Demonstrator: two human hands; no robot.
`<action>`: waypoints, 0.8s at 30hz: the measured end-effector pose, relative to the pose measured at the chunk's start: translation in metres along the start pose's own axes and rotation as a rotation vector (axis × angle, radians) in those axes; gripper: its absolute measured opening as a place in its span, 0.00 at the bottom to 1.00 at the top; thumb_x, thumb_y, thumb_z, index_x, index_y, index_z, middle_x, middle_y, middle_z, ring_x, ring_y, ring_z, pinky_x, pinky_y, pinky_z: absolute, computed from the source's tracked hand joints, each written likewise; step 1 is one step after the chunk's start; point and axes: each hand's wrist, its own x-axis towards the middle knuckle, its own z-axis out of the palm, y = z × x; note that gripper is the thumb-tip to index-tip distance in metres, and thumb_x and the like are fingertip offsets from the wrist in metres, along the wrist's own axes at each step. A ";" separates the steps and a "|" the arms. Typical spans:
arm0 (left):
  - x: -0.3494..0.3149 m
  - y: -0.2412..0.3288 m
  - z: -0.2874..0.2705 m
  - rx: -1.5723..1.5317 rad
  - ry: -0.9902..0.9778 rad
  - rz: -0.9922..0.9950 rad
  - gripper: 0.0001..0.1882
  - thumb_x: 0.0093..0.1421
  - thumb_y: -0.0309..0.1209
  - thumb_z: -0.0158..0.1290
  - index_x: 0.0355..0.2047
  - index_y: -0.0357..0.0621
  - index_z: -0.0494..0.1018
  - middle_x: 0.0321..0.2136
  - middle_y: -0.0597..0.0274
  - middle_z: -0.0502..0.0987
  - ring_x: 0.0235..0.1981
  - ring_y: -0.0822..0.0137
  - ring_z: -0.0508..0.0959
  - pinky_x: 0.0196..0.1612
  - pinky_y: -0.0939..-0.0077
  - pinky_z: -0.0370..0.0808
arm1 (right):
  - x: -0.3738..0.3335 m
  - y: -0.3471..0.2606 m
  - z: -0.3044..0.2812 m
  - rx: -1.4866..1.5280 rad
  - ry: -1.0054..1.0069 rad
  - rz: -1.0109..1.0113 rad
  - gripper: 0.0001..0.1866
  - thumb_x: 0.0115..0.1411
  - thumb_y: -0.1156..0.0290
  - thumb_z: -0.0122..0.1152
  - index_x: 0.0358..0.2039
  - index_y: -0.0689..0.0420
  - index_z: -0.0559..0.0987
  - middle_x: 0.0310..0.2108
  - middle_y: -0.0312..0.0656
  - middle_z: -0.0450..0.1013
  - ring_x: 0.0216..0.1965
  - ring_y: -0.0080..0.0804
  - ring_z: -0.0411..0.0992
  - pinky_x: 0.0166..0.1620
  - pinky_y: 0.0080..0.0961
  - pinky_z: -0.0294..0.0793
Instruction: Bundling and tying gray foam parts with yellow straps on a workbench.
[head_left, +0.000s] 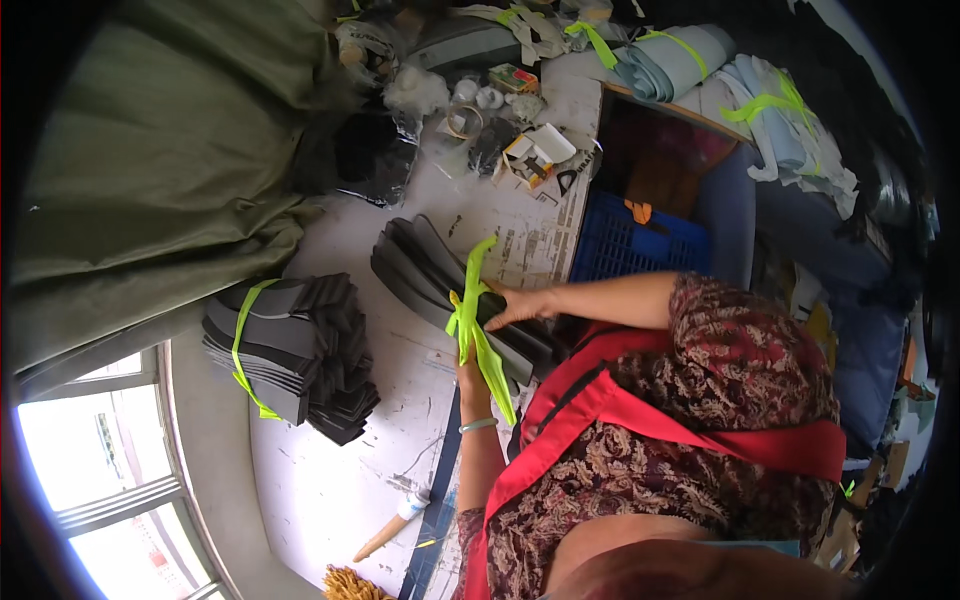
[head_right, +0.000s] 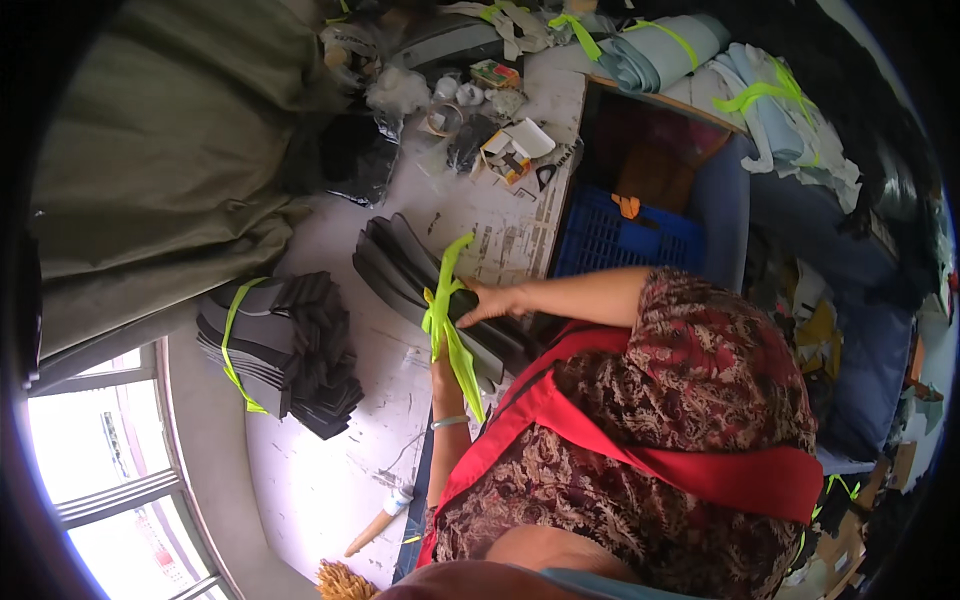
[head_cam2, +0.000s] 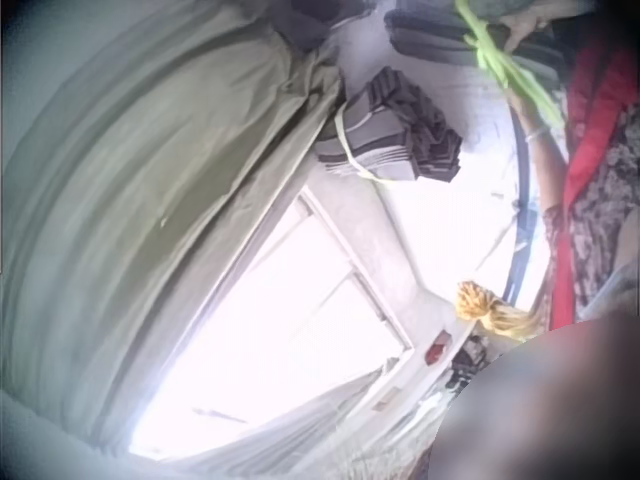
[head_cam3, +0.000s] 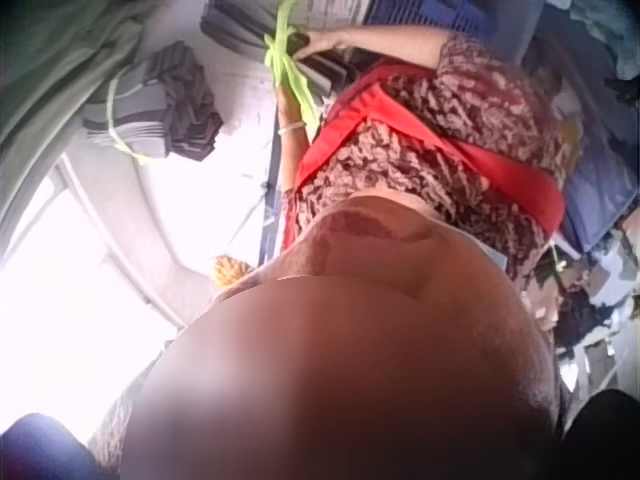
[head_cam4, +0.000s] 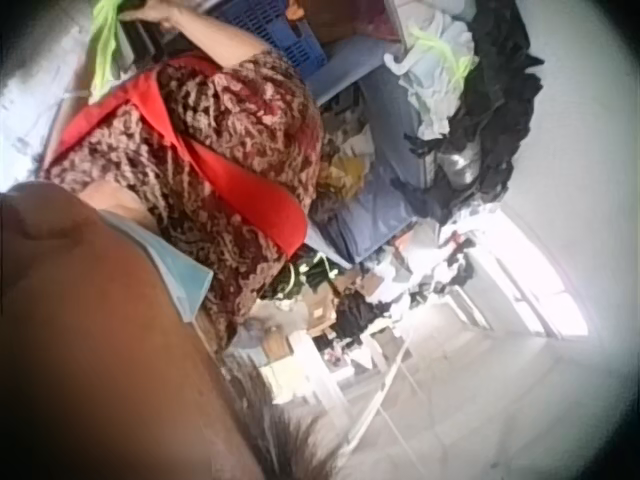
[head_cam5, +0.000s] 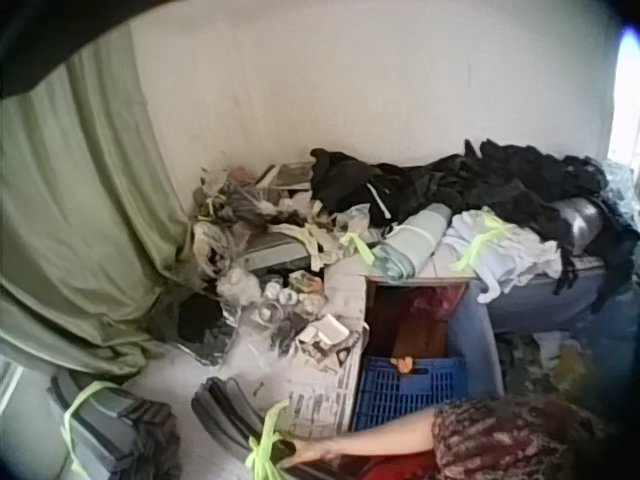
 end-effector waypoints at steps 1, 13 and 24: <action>-0.004 0.002 0.010 -0.149 0.034 -0.078 0.17 0.60 0.29 0.50 0.50 0.43 0.68 0.36 0.68 0.74 0.35 0.73 0.73 0.39 0.78 0.72 | -0.007 -0.003 0.006 0.031 0.016 0.003 0.60 0.44 0.49 0.69 0.65 0.60 0.40 0.65 0.53 0.40 0.67 0.39 0.36 0.65 0.28 0.38; -0.016 0.037 0.030 -0.152 -0.115 0.206 0.25 0.63 0.35 0.48 0.58 0.41 0.59 0.47 0.60 0.69 0.44 0.68 0.71 0.49 0.69 0.68 | -0.006 -0.096 -0.065 0.209 0.452 -0.205 0.39 0.48 0.59 0.66 0.56 0.63 0.61 0.51 0.48 0.66 0.52 0.34 0.65 0.54 0.27 0.63; -0.066 -0.086 -0.028 -0.074 -0.073 -0.193 0.16 0.61 0.32 0.51 0.47 0.38 0.69 0.38 0.63 0.76 0.37 0.71 0.76 0.41 0.79 0.74 | 0.114 -0.295 -0.288 0.539 0.596 -0.302 0.27 0.61 0.51 0.50 0.53 0.58 0.68 0.43 0.49 0.72 0.45 0.38 0.70 0.43 0.37 0.73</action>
